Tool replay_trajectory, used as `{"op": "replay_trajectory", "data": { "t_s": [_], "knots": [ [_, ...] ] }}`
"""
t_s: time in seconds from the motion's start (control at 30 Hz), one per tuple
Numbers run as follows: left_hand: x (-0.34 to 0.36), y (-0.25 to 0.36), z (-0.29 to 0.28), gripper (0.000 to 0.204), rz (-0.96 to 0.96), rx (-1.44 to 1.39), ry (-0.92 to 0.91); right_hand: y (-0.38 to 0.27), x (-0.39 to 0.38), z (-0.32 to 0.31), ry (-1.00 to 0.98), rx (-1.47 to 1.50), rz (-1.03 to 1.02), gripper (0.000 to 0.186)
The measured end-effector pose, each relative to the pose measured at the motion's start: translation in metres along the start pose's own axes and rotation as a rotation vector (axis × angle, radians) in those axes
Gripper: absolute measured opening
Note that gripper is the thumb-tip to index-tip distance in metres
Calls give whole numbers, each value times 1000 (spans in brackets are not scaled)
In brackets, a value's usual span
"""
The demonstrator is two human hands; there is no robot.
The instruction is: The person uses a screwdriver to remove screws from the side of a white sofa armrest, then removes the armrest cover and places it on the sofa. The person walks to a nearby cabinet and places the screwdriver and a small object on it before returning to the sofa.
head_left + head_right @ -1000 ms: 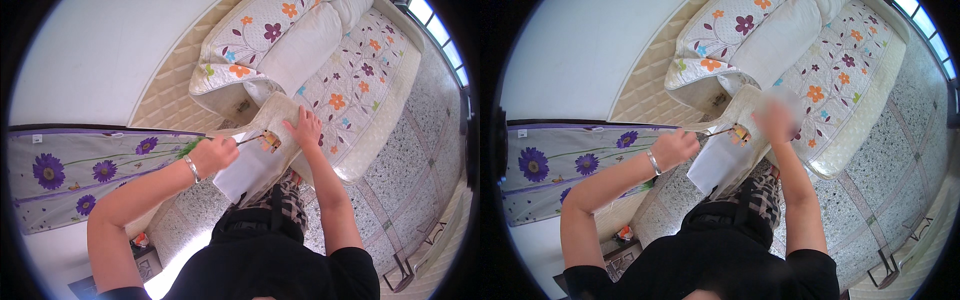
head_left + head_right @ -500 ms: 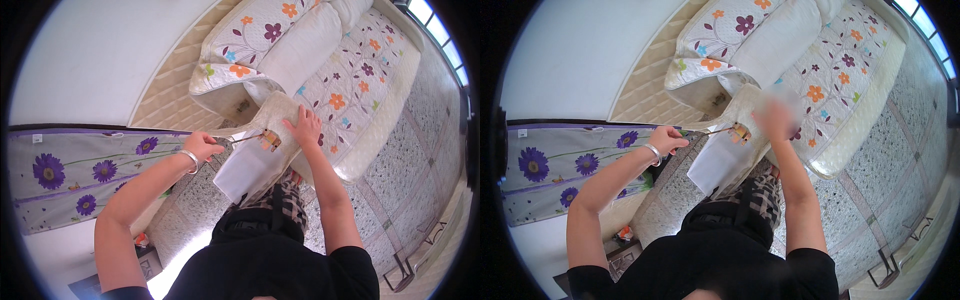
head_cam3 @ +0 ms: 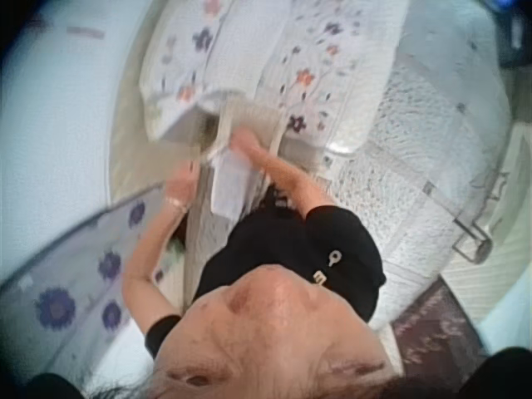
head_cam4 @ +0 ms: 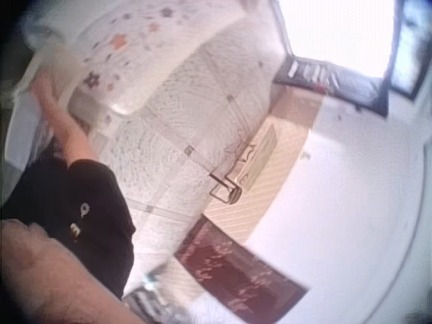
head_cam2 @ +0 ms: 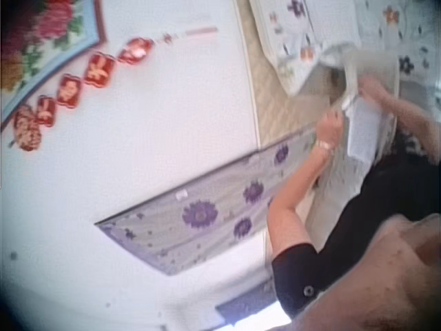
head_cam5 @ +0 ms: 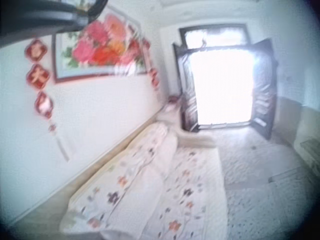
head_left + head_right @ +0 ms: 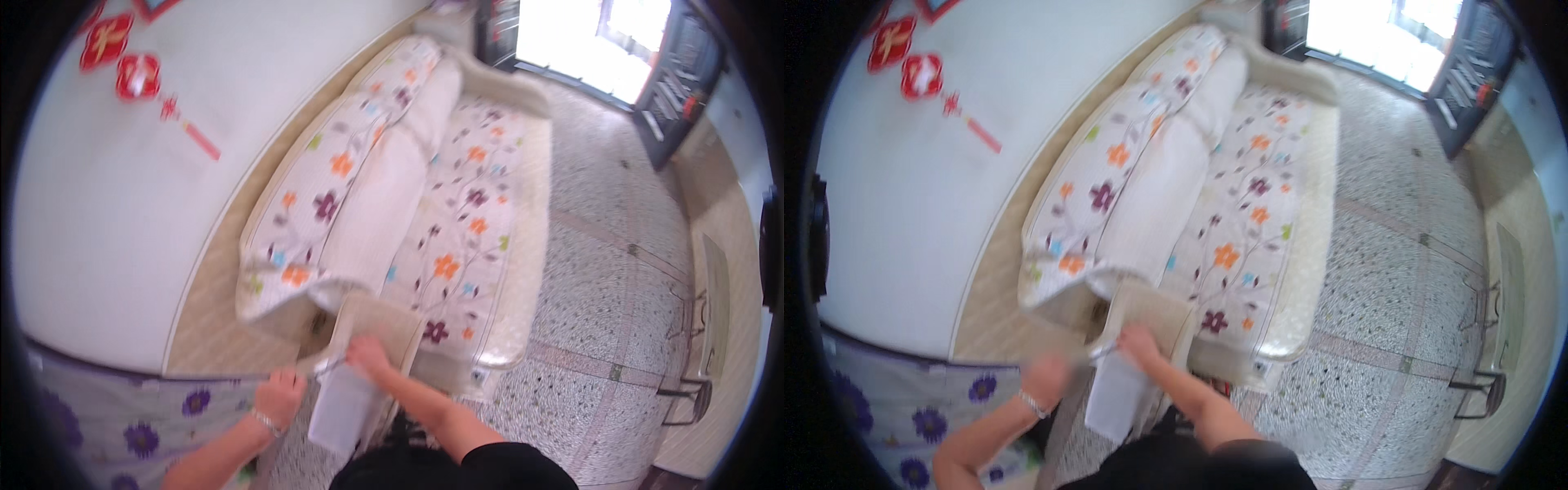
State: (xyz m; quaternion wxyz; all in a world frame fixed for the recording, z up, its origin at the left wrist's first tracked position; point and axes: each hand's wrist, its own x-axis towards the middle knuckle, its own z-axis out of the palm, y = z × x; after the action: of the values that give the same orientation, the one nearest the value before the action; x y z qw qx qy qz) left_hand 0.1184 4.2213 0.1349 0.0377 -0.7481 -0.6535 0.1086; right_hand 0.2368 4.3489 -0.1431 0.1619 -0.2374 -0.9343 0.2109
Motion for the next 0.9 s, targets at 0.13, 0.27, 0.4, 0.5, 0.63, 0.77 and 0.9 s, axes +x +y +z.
{"op": "replay_trajectory", "data": {
  "t_s": [0.13,0.27,0.4,0.5,0.63,0.77,0.9],
  "knots": [
    [-7,-10,-10,7,271,57,196,-35,7,-35,137,-19,-56,20],
    [-4,-23,-7,17,423,-27,3,-29,3,-49,109,39,-54,21],
    [-8,-30,13,13,395,42,37,-25,4,-48,73,51,-72,19],
    [1,-19,3,10,226,-19,-29,-18,1,-44,80,47,-83,17],
    [-15,-49,44,24,-174,-408,-113,-25,5,-49,114,82,-124,16],
    [10,-32,19,35,-937,-885,-422,-11,-4,-36,110,55,-86,14],
    [-30,-58,64,35,-772,-1019,-249,-24,8,-36,92,53,-129,12]
  ]
}}
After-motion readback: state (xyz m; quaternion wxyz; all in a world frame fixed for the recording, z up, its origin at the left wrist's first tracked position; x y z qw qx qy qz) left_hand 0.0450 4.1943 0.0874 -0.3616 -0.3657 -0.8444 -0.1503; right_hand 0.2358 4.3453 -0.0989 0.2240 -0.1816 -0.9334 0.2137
